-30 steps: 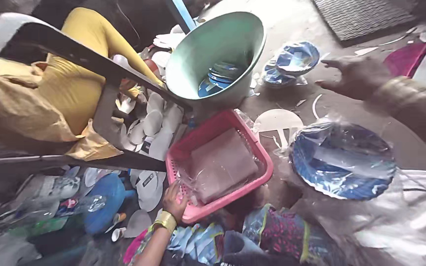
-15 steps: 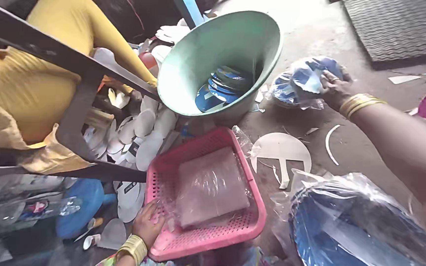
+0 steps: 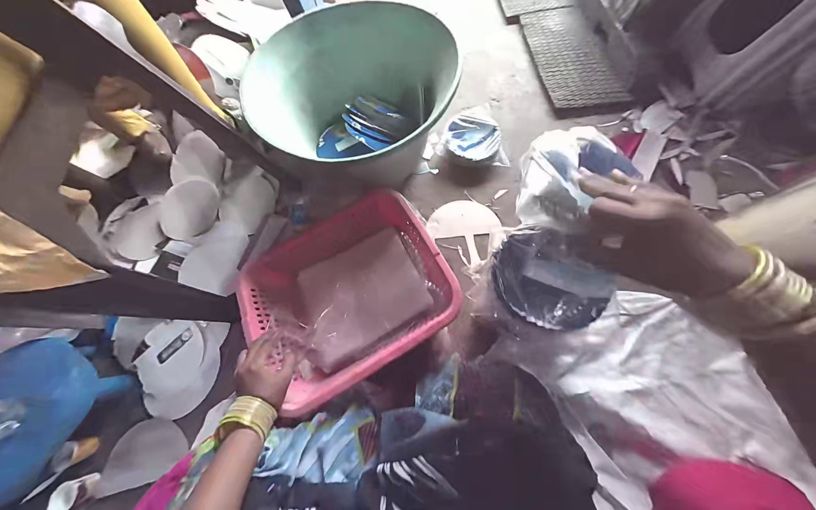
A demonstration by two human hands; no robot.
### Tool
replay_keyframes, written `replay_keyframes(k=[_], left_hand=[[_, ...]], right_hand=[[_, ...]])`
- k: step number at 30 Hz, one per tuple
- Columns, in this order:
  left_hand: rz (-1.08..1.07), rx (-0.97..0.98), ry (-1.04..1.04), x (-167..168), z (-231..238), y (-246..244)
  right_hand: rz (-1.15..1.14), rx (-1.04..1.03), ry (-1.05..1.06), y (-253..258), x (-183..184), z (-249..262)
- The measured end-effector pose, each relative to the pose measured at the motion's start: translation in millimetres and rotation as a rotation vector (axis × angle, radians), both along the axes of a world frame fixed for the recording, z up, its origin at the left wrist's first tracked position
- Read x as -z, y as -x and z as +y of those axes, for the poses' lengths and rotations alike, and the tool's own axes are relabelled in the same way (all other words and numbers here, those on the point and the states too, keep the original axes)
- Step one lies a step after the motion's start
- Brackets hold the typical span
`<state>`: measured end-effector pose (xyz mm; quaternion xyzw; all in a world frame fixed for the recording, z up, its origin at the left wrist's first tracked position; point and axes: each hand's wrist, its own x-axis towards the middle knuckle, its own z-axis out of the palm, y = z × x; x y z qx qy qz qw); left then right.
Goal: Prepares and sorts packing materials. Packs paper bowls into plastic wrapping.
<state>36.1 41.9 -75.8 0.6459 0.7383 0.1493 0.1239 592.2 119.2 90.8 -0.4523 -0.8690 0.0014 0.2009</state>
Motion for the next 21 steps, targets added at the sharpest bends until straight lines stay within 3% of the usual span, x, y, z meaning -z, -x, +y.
replay_keyframes(k=[5,8,12,14,18,21], left_hand=[[-0.105,0.009,0.037,2,-1,5],[-0.151,0.035,0.095,-6,0,3],[-0.163,0.076,0.095,-2,-4,6],[-0.163,0.085,0.079,0,-4,6],[-0.198,0.074,0.101,-3,-3,5],[-0.188,0.061,0.120,-8,-3,2]], right_hand=[[-0.203,0.064,0.014,37,20,-66],[-0.331,0.120,0.183,46,39,-74],[-0.311,0.115,0.330,54,29,-81],[-0.246,0.103,0.311,57,17,-82],[-0.148,0.270,0.044,73,-6,-57],[-0.264,0.492,0.209,81,6,-23]])
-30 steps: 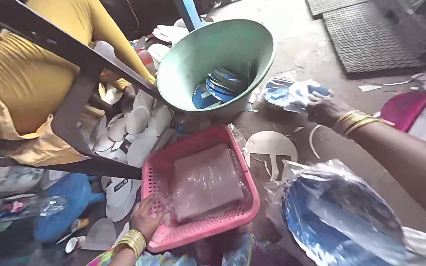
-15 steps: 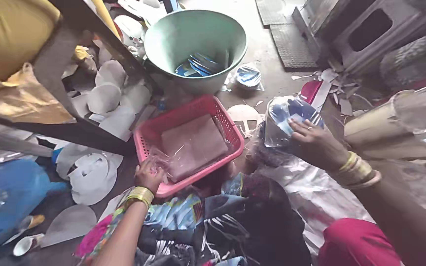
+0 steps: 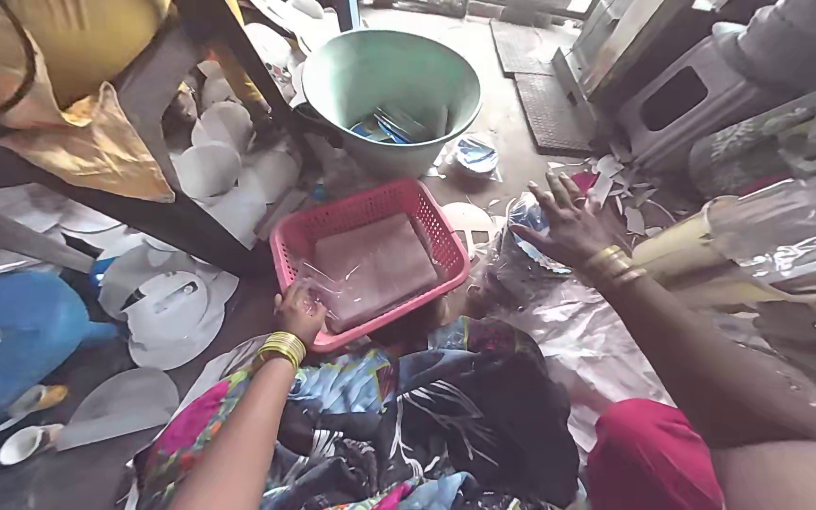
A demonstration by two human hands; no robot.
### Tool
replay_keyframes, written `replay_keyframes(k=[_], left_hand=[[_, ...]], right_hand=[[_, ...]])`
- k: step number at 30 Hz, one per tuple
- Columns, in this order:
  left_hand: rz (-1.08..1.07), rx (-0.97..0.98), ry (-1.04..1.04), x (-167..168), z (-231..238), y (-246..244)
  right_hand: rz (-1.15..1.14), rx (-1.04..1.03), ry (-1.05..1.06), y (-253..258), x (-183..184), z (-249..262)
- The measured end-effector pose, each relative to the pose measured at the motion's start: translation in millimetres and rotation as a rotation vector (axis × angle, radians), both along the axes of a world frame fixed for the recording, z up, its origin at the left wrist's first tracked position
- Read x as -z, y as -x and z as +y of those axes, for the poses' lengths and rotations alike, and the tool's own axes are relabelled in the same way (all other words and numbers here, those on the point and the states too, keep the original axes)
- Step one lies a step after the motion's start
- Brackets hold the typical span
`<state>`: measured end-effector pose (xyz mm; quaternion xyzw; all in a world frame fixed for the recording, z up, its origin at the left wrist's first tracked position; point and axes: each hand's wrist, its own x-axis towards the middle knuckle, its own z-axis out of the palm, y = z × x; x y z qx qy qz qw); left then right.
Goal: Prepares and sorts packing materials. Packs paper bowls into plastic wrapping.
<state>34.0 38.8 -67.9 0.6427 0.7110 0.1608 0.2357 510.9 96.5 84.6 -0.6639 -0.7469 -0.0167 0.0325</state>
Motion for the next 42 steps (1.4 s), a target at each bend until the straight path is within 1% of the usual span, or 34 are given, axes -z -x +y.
replay_keyframes(k=[2,3,6,9,13,16,18,23,26,31,33,35,37,38,39,41,42], left_hand=[[0.003,-0.004,-0.012,0,-1,-1],[0.007,-0.002,-0.025,2,0,0],[0.009,-0.001,-0.058,7,-1,1],[0.016,-0.001,-0.058,6,1,1],[0.050,0.007,-0.055,10,3,2],[0.089,0.020,-0.010,2,2,1],[0.053,-0.004,-0.015,3,2,0],[0.050,-0.006,-0.030,8,2,2],[0.052,-0.010,0.009,3,1,-1],[0.062,-0.007,0.101,-8,0,-4],[0.073,-0.010,0.110,-9,0,-5],[0.070,-0.009,0.096,-10,-1,-7],[0.063,-0.012,0.079,-9,0,-7],[0.054,-0.012,0.061,-8,-1,-7],[0.048,-0.007,0.050,-6,-1,-6],[0.050,0.005,0.022,-1,-1,-2],[0.052,0.006,0.013,1,-1,-2]], right_hand=[[-0.011,0.087,0.134,-2,21,15],[-0.021,0.107,0.169,-3,29,17],[-0.018,0.107,0.164,-6,44,12],[0.002,0.099,0.168,-9,51,7],[-0.018,0.063,0.123,-13,66,7],[-0.025,0.052,0.135,-8,72,9],[-0.025,0.037,0.122,-6,76,7],[-0.009,0.030,0.106,-6,86,0],[0.004,0.038,0.112,-6,93,-3],[-0.026,0.046,0.136,-7,79,3],[0.011,0.058,0.150,-7,68,4],[0.086,0.082,0.181,-10,48,3],[0.227,0.136,0.106,-19,15,2],[0.300,0.176,0.035,-25,-2,-1],[0.336,0.198,-0.059,-36,-9,-2],[0.358,0.226,-0.118,-56,-9,-7],[0.361,0.233,-0.085,-64,-3,-11]])
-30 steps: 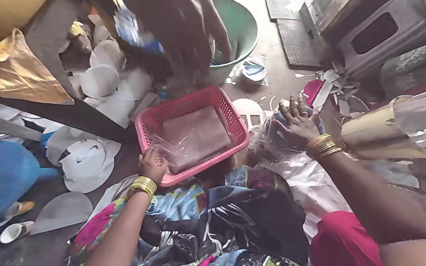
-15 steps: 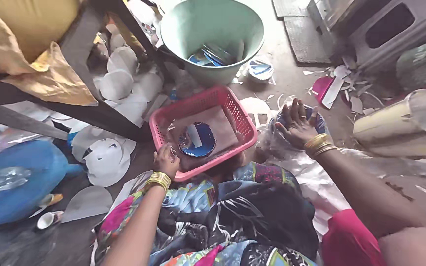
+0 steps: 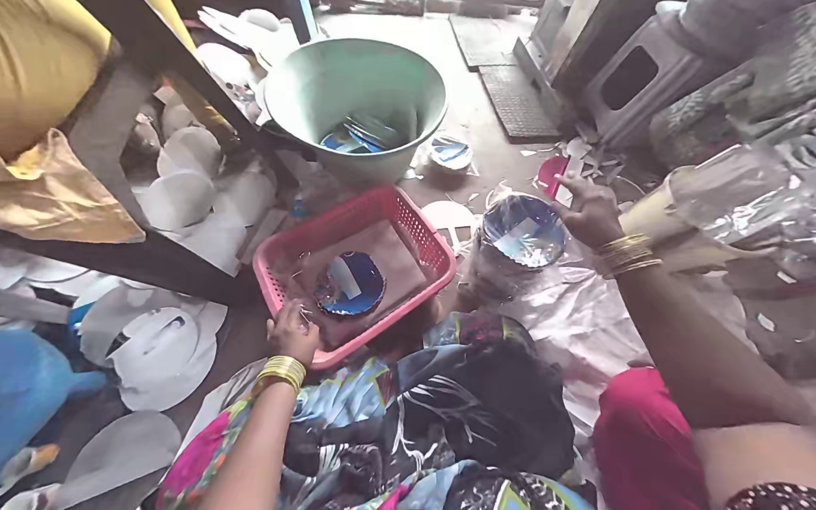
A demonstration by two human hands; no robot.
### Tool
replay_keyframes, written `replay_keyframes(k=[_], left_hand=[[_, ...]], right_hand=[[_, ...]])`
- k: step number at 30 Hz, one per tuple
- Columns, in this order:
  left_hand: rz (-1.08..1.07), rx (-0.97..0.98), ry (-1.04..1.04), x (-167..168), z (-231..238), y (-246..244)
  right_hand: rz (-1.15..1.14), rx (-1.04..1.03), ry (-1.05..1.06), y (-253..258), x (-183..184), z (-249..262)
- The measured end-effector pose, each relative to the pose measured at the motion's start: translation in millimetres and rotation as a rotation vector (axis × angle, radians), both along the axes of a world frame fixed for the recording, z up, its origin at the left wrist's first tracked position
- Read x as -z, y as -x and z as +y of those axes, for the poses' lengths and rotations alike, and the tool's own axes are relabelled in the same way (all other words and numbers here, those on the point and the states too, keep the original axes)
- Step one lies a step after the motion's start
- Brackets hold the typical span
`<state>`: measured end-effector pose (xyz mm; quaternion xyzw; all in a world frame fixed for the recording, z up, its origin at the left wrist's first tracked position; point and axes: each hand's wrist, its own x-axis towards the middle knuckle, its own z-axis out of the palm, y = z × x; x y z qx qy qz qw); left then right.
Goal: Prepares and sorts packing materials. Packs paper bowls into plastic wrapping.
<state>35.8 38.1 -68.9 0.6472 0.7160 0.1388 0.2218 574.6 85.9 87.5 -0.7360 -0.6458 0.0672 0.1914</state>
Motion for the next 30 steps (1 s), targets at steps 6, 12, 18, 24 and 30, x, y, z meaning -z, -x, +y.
replay_keyframes(k=[6,12,18,24,30], left_hand=[[0.039,0.000,-0.017,2,-2,-1],[0.088,0.004,-0.081,6,-2,-2],[0.154,0.004,-0.042,12,0,4],[0.320,-0.042,0.097,4,4,-5],[0.427,-0.098,0.174,-2,10,-14]], right_hand=[[0.121,0.039,0.311,22,21,-22],[0.033,0.003,0.316,14,45,-28],[0.282,0.124,0.070,13,57,-50],[0.553,0.259,-0.284,22,90,-58],[0.627,0.345,-0.558,42,111,-55]])
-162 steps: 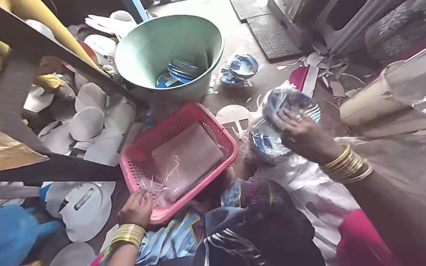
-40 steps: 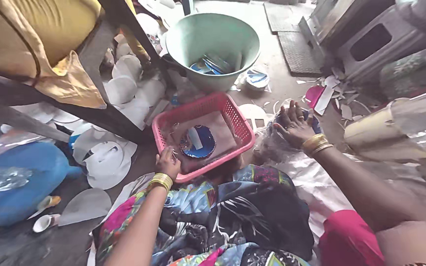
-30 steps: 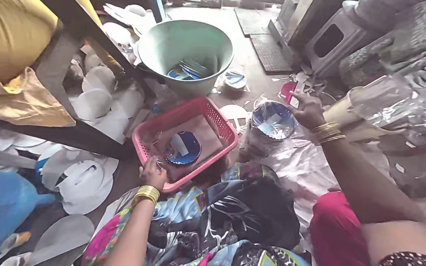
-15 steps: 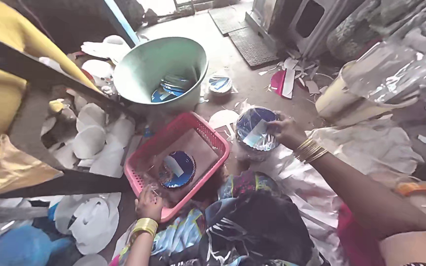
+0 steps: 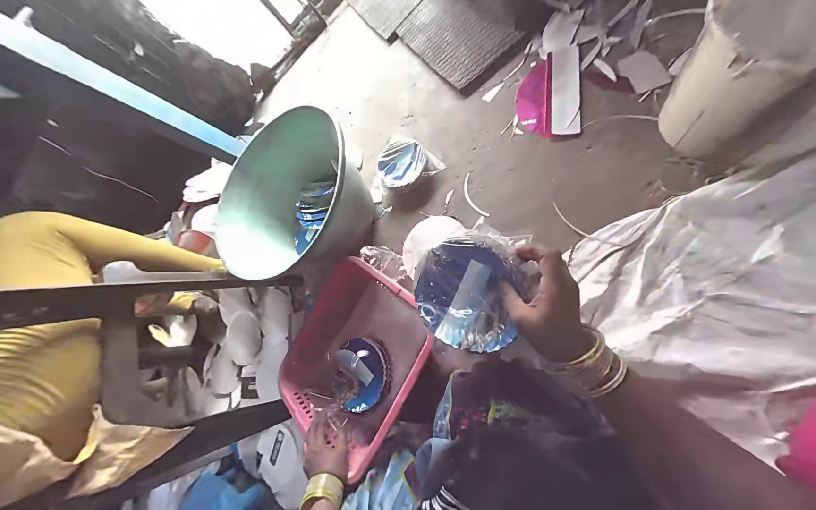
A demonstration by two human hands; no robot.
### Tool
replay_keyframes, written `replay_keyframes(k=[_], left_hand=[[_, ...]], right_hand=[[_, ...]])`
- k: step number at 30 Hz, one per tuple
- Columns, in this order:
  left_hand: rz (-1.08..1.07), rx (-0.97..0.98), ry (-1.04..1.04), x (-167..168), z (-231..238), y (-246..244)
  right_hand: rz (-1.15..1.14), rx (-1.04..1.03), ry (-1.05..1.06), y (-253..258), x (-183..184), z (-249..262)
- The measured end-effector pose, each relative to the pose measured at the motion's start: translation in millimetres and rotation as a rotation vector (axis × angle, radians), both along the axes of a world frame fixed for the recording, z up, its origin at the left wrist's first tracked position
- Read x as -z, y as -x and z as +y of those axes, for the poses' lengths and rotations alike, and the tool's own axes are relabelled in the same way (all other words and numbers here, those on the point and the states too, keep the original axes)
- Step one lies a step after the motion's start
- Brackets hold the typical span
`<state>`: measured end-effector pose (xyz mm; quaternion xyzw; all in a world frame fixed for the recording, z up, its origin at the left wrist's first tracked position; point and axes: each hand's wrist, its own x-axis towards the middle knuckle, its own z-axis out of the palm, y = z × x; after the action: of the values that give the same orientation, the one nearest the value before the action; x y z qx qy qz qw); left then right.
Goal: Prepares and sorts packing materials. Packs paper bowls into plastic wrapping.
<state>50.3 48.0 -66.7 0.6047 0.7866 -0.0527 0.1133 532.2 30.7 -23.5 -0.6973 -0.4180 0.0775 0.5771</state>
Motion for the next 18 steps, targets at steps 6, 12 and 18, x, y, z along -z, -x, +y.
replay_keyframes(k=[6,12,18], left_hand=[[0.151,0.003,-0.067,-26,-8,-16],[0.121,0.243,-0.276,-54,-18,-41],[0.139,0.201,0.128,-59,-11,-53]], right_hand=[[0.054,0.045,-0.146,7,8,3],[0.079,0.055,-0.145,4,4,1],[0.024,-0.014,0.005,-6,-6,2]])
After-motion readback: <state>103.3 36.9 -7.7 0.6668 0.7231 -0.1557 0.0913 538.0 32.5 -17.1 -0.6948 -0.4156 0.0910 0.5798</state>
